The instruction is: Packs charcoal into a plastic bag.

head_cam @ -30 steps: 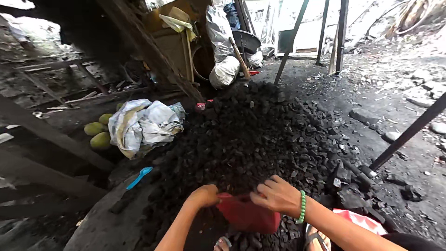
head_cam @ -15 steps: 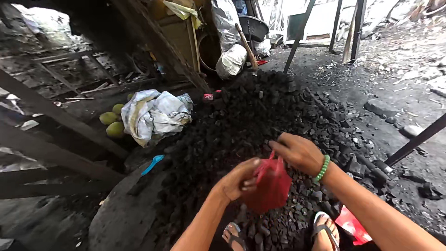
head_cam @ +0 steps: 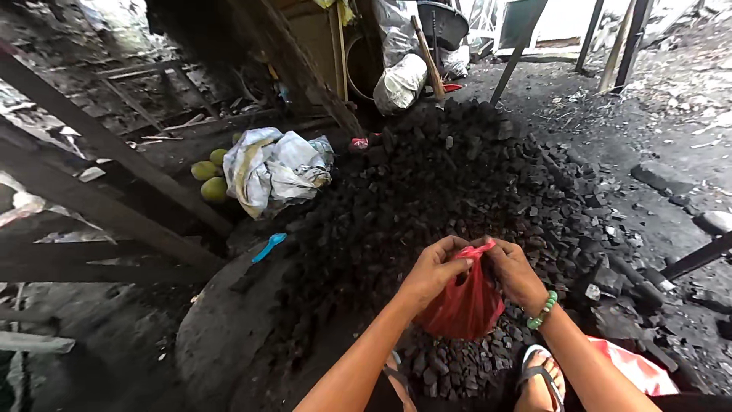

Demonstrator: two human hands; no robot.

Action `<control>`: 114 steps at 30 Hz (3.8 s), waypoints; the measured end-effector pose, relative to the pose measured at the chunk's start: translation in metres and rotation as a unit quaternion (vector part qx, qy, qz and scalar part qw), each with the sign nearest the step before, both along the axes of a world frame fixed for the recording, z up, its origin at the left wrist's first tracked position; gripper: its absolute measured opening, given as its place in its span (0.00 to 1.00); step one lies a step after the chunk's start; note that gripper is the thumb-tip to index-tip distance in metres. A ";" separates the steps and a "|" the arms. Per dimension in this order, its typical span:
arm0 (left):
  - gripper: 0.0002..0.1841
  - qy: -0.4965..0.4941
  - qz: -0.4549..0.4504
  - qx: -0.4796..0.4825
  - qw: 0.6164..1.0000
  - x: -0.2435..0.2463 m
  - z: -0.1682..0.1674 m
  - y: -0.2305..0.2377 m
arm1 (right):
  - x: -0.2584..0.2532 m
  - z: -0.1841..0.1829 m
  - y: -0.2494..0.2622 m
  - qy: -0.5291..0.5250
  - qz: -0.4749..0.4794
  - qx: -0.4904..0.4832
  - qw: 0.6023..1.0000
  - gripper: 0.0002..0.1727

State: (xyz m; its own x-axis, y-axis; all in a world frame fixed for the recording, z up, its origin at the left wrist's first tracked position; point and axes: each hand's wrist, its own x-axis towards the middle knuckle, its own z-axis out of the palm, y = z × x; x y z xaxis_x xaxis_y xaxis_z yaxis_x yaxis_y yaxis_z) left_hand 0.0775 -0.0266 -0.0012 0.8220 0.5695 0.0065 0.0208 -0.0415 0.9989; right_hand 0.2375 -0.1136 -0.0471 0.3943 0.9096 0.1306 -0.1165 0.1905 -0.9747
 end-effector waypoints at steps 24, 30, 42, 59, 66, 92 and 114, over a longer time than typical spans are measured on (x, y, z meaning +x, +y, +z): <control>0.17 0.025 0.107 -0.428 0.897 0.006 -0.003 -0.031 | -0.048 -0.026 -0.010 -0.132 -0.188 0.070 0.971 0.18; 0.36 0.059 0.031 -0.362 0.930 -0.004 -0.002 -0.021 | -0.033 -0.038 -0.027 -0.265 -0.223 0.118 0.931 0.28; 0.20 0.333 -0.083 0.315 0.885 -0.019 0.033 -0.048 | -0.008 -0.008 -0.007 -0.605 -0.181 0.207 0.747 0.10; 0.08 0.243 0.069 -0.113 0.961 -0.057 0.008 0.007 | -0.046 -0.064 -0.064 -0.376 -0.260 0.077 0.886 0.14; 0.09 0.217 -0.015 -0.039 0.975 -0.042 0.007 -0.009 | -0.105 -0.016 -0.035 -0.296 -0.177 0.124 0.930 0.15; 0.12 0.208 -0.060 0.266 0.939 -0.035 -0.001 -0.028 | -0.056 -0.046 -0.054 -0.331 -0.134 0.056 0.932 0.09; 0.09 0.152 0.021 0.513 0.845 -0.065 -0.010 -0.007 | -0.037 -0.015 -0.060 -0.488 -0.278 0.144 0.815 0.12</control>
